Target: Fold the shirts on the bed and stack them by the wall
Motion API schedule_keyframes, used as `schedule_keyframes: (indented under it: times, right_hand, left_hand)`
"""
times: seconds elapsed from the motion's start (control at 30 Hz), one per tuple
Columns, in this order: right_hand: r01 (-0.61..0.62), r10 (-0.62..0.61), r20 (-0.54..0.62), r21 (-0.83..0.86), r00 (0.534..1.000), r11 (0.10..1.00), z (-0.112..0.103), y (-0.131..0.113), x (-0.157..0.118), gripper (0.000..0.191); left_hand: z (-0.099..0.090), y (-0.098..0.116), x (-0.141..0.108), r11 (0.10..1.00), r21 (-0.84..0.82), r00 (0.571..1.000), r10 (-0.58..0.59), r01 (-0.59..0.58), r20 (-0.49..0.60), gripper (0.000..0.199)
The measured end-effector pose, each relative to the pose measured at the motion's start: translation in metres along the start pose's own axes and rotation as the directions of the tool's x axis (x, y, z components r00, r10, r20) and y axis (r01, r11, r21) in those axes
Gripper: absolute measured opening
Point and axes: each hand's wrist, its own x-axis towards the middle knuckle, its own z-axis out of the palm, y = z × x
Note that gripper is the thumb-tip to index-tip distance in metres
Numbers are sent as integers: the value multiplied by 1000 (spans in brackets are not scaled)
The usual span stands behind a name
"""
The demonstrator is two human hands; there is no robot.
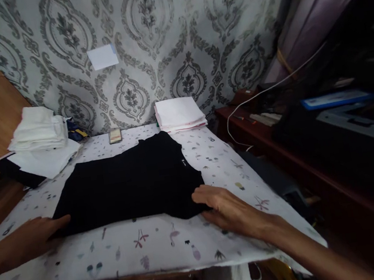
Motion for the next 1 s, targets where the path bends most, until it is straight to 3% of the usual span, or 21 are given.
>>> schedule_keyframes:
  times: [0.1,0.17,0.27,0.33,0.4,0.47,0.53,0.6,0.73,0.87,1.0]
  right_hand:
    - [-55,38,165,102,986,993,-7,-11,3,9]
    - [-81,32,240,199,970,977,-14,-12,18,10]
    - [-84,66,83,239,994,967,-25,3,66,22]
    - [-142,154,-91,122,984,982,-30,23,110,21]
    - [-362,340,-249,-49,907,931,-31,45,156,27]
    - [-541,482,-326,-122,814,832,-29,65,195,34]
    - [-618,547,-348,-135,761,774,-24,82,226,40]
    - [-644,571,-352,-135,742,753,-19,96,246,45]
    - [-656,589,-337,-132,734,743,-12,117,263,43]
    - [-620,546,-354,-136,759,773,-10,130,264,38]
    - [-647,561,-395,-121,727,753,-9,132,259,36]
  left_hand:
    - [-21,-3,4,936,-344,965,26,69,262,24]
    - [-34,-11,19,883,-463,958,68,72,277,29]
    - [-42,-36,62,915,-398,997,-37,63,73,37]
    - [-37,-57,95,948,-279,975,-191,153,-114,39]
    - [-28,-73,127,933,-203,906,-344,299,-246,51]
    - [-19,-83,153,895,-187,841,-446,406,-306,63]
    - [-10,-85,173,872,-192,808,-489,450,-328,68]
    - [-4,-84,186,865,-186,789,-502,466,-354,69]
    - [0,-80,200,844,-147,749,-528,516,-400,64]
    - [-8,-84,201,833,-142,755,-547,535,-362,45]
    - [-14,-90,192,801,-162,714,-591,577,-376,42]
